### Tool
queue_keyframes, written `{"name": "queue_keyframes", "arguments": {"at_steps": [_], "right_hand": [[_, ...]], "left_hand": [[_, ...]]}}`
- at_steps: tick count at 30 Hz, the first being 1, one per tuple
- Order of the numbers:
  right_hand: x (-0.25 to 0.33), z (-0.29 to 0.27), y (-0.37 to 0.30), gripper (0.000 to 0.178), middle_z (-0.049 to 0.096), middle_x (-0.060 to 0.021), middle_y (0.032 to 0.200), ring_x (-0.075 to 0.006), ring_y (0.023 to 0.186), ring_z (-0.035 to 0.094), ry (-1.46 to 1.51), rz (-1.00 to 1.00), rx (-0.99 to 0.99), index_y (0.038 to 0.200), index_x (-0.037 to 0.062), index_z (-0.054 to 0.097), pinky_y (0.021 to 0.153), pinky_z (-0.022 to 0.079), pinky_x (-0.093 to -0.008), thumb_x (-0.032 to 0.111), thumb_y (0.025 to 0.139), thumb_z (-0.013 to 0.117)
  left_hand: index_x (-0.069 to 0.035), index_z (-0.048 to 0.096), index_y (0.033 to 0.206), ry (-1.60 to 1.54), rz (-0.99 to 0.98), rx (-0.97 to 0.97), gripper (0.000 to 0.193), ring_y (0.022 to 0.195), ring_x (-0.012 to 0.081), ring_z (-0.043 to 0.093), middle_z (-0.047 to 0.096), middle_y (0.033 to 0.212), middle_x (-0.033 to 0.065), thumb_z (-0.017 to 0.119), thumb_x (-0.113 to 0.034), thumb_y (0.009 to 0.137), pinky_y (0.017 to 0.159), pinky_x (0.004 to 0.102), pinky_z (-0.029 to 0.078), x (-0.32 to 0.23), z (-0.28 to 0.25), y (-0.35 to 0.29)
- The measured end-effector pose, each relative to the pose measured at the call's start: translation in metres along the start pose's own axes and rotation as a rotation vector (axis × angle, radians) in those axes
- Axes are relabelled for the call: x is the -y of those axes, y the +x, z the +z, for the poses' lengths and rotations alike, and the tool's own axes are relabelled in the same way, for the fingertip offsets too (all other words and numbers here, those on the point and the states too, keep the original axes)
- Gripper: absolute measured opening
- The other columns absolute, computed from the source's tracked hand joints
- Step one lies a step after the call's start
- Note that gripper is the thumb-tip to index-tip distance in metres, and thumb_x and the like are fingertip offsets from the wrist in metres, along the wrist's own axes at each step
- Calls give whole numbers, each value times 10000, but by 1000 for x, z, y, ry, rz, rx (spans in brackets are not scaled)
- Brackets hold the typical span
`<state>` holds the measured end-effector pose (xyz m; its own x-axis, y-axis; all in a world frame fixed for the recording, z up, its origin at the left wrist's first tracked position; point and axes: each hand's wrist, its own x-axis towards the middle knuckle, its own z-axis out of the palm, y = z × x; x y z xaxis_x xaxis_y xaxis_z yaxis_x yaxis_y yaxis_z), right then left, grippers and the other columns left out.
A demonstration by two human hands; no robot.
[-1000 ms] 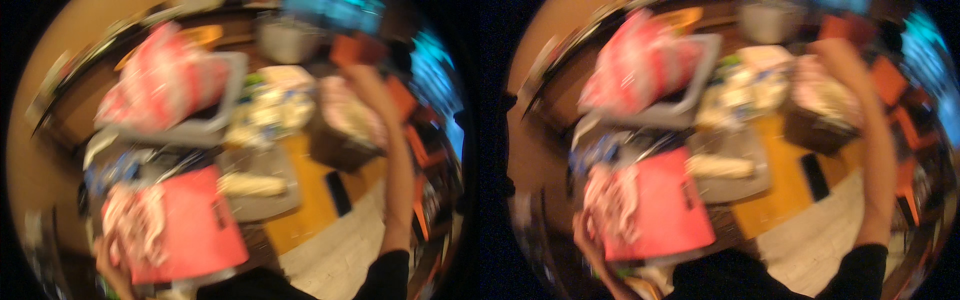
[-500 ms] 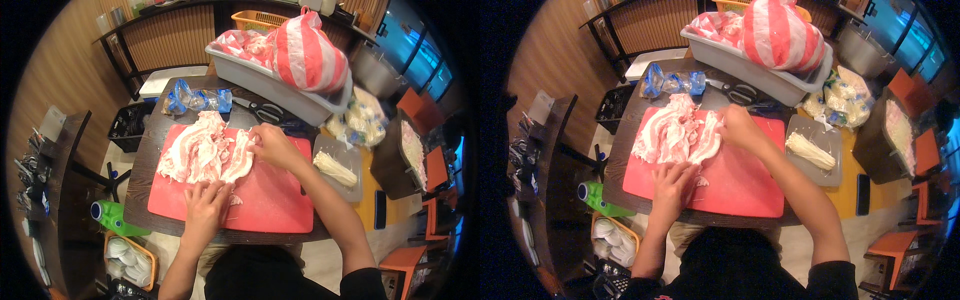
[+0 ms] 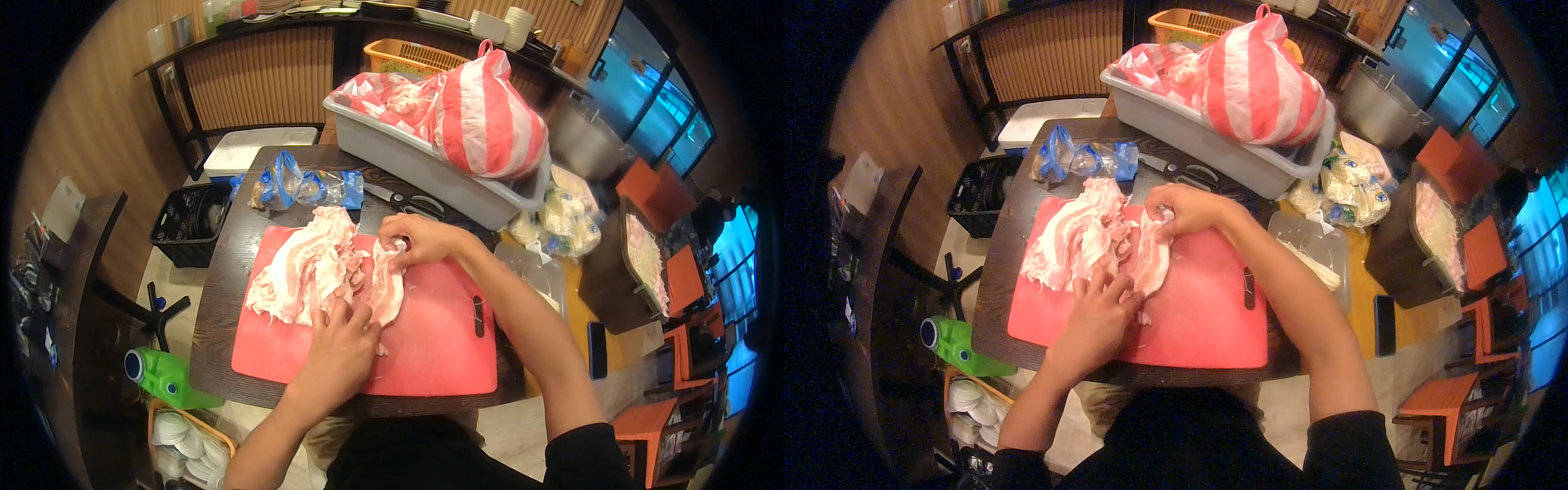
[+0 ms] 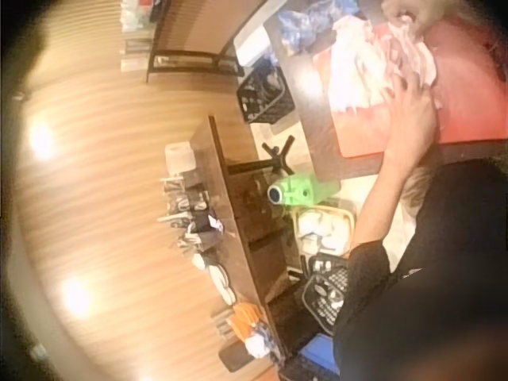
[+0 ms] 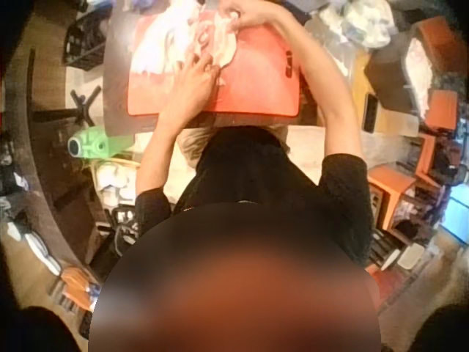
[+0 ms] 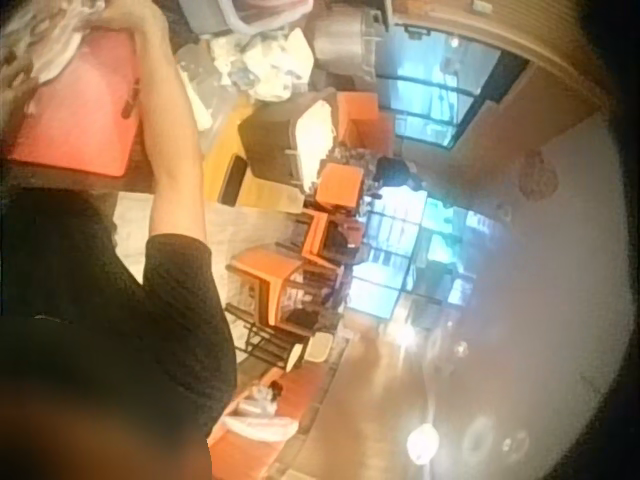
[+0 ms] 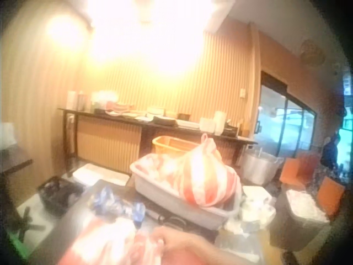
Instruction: The person repeatedly picks up enoki mushrooms and wraps them with thin slices of pork belly on a red cutting board. The wrapped bundles are placed into a brown container. The person continues this process throughout the clip.
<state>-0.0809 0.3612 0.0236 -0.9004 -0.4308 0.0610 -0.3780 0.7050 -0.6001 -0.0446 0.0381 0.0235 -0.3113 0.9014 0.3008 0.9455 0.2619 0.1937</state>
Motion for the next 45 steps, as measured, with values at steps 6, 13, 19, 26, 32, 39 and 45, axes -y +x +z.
{"name": "queue_keyframes", "arguments": {"at_steps": [6,13,19,26,32,39,45], "right_hand": [[21,12,-10,245,624,-79,948,-315,945,629,-207,115,-108,920,87,643,863,497,-414,153,793,843],[40,45,-30,187,666,-106,934,-302,847,642,-301,-79,-539,935,53,661,733,548,-419,49,810,801],[52,74,-49,168,678,-94,963,-275,864,655,-604,-225,-668,955,36,685,720,566,-375,-1,812,765],[76,68,-54,209,713,-103,934,-300,798,684,-444,-149,-746,1034,32,733,713,587,-395,5,835,790],[167,11,-79,155,747,-130,913,-321,803,727,-173,-15,-591,1030,17,747,710,590,-380,15,884,797],[267,-78,-102,82,740,-12,879,-70,796,667,-128,107,-505,966,14,752,677,533,-262,44,924,815],[284,-143,-98,119,705,-17,804,-80,729,639,-280,138,-602,980,-34,760,673,538,-264,63,927,803]], "left_hand": [[5,759,1114,-108,63,118,314,1263,396,550,662,1359,133,719,-260,950,1041,577,441,16,-7,8],[-17,781,1173,-127,90,315,297,1213,393,601,729,1334,135,745,-169,920,1051,544,482,22,-24,22],[-84,814,1225,-203,135,64,518,1116,378,654,796,1139,141,731,83,741,1000,459,553,74,-18,109],[-225,850,1153,-22,237,582,454,1198,367,634,755,1387,3,767,-4,765,1090,481,511,92,-4,144],[-221,845,1054,220,275,415,239,1304,315,547,683,1477,-69,765,-172,834,1111,589,464,78,-1,123],[-232,835,1210,506,292,355,303,1362,327,531,706,1416,-46,658,-234,964,1166,607,413,64,7,116],[-231,806,1284,378,241,454,401,1330,321,525,679,1458,-49,737,-195,890,1105,576,457,62,-10,118]]}}
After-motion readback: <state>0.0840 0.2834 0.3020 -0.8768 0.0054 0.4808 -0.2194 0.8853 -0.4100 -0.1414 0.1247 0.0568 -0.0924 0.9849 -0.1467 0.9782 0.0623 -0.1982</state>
